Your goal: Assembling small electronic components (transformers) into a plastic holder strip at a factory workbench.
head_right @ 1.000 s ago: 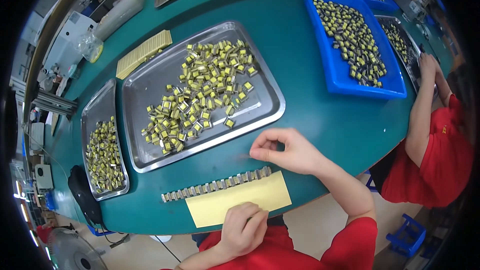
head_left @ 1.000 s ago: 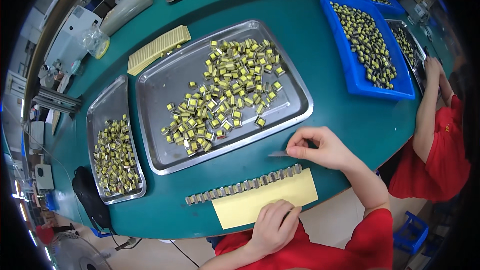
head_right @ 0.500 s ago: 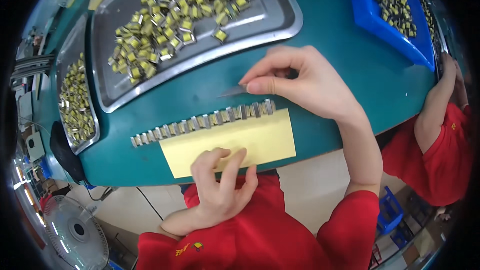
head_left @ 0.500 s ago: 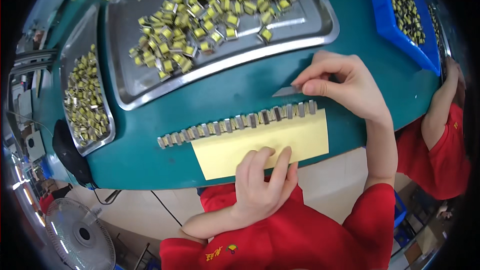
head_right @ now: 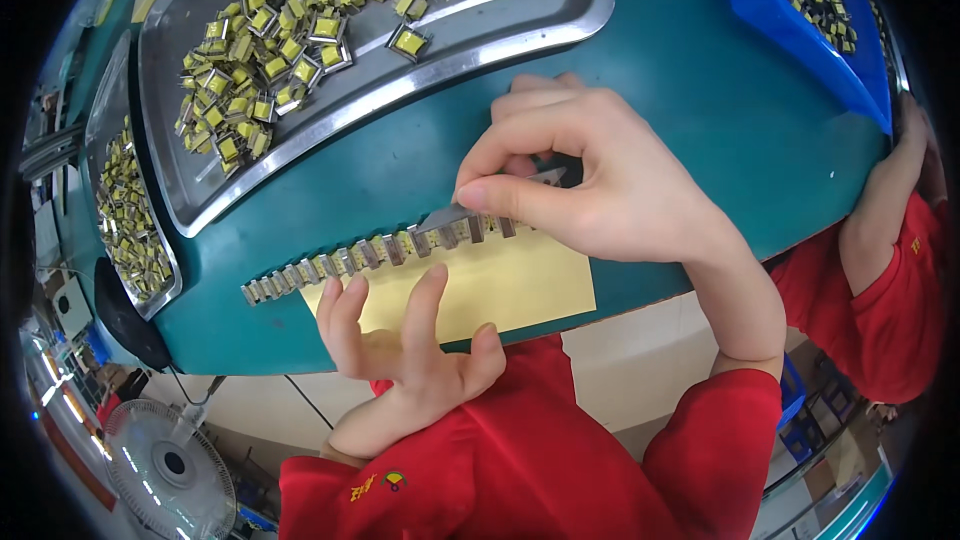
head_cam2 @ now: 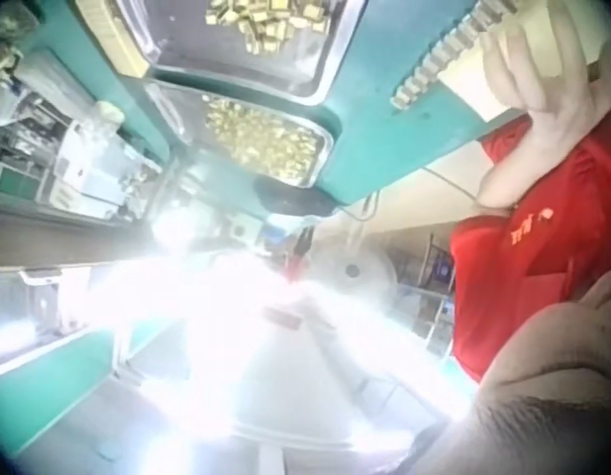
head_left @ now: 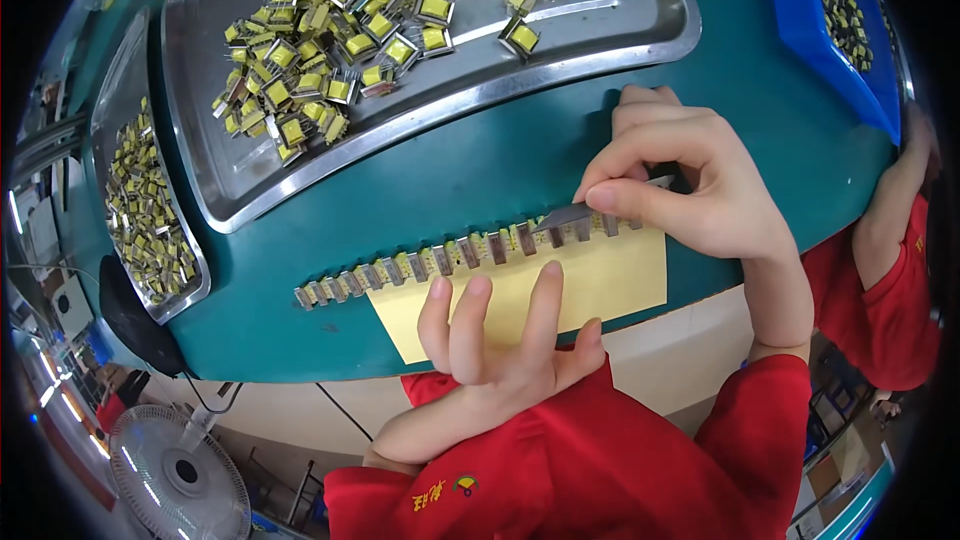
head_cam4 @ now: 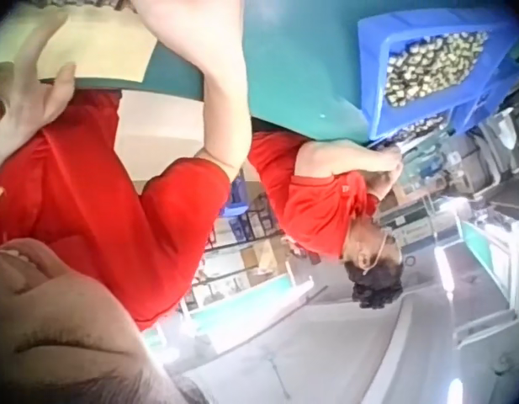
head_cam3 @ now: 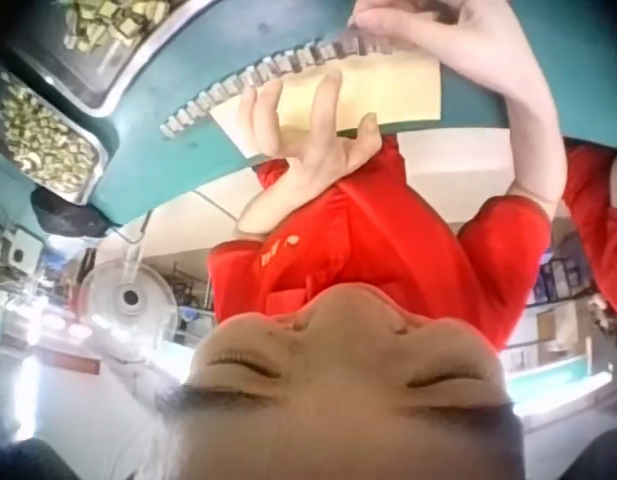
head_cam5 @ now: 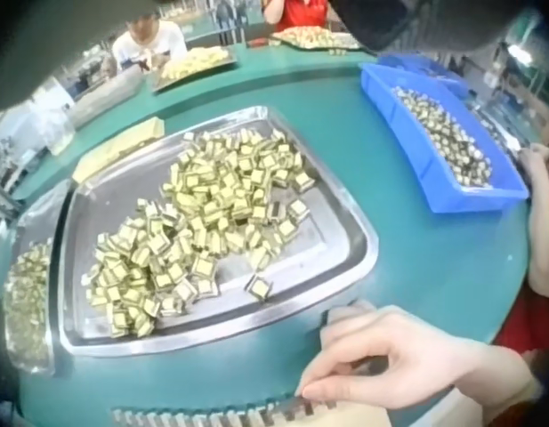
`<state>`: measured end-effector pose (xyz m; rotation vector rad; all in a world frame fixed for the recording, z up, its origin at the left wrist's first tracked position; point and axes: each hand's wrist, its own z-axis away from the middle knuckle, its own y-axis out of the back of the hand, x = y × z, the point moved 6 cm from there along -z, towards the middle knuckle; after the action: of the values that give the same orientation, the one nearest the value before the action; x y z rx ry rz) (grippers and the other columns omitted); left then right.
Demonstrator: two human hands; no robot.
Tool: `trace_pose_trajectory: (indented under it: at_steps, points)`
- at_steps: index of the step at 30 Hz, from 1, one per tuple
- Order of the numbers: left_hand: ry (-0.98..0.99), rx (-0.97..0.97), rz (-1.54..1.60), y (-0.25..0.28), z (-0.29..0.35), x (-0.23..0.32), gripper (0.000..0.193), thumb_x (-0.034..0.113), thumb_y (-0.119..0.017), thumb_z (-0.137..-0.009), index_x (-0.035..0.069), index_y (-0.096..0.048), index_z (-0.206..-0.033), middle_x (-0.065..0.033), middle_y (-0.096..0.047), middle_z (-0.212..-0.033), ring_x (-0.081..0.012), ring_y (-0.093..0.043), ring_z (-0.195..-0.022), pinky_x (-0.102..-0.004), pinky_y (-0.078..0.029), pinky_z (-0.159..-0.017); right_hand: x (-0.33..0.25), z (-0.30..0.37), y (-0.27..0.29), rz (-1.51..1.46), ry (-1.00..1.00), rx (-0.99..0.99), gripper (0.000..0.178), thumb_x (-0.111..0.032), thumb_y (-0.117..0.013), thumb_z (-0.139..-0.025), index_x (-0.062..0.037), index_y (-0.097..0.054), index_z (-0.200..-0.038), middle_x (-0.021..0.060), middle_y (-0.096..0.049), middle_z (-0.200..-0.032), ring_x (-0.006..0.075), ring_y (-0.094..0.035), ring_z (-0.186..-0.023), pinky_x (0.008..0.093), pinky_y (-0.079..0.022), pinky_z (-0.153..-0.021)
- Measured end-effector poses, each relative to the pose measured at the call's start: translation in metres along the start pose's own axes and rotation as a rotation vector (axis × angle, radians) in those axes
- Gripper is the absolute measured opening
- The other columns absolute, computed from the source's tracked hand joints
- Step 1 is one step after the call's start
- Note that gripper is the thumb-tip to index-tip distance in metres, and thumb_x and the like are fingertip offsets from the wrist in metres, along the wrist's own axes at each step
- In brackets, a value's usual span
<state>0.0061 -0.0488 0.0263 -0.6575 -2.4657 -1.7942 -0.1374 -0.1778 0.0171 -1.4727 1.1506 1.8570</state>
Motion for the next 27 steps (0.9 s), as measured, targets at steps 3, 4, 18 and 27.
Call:
trace_pose_trajectory:
  at_steps: [3,4,18,27]
  points:
    - [-0.028,0.034,-0.041,-0.0046,-0.0024,0.0004,0.048,0.047,-0.057,-0.085,0.007,-0.064,-0.111,-0.0232,-0.028,-0.133,-0.0401,-0.03,-0.124,-0.0519,-0.035,-0.101,0.0004,-0.0011,0.0008,0.033,0.007,0.013,0.008,-0.011,-0.076,-0.075,-0.0046,-0.073,-0.079,0.0006,-0.051,-0.062,0.015,-0.045,-0.065,0.0299,-0.034,-0.07]
    - [-0.028,0.036,-0.043,-0.0043,-0.0027,-0.0001,0.049,0.048,-0.056,-0.086,0.007,-0.063,-0.112,-0.0236,-0.029,-0.133,-0.0402,-0.03,-0.125,-0.0523,-0.035,-0.101,-0.0002,-0.0019,0.0011,0.048,0.015,0.016,0.009,-0.012,-0.076,-0.074,-0.0044,-0.073,-0.079,0.0006,-0.052,-0.063,0.0151,-0.045,-0.065,0.0301,-0.034,-0.07]
    - [-0.002,0.024,-0.033,-0.0085,-0.0016,-0.0024,0.055,0.05,-0.051,-0.09,0.002,-0.061,-0.113,-0.0243,-0.03,-0.132,-0.0415,-0.032,-0.125,-0.0548,-0.035,-0.102,-0.0009,-0.0004,-0.001,0.122,0.008,0.005,0.009,-0.011,-0.076,-0.072,-0.0042,-0.071,-0.076,0.0007,-0.05,-0.06,0.0162,-0.043,-0.064,0.0313,-0.033,-0.07]
    - [0.017,-0.02,-0.067,-0.0107,-0.0043,-0.0008,0.058,0.052,-0.05,-0.089,0.001,-0.06,-0.116,-0.0233,-0.031,-0.133,-0.0427,-0.032,-0.126,-0.0542,-0.036,-0.101,0.0009,-0.0004,0.0002,0.127,-0.004,-0.001,0.009,-0.011,-0.076,-0.071,-0.0045,-0.071,-0.075,0.0007,-0.048,-0.06,0.0165,-0.043,-0.065,0.0317,-0.033,-0.071]
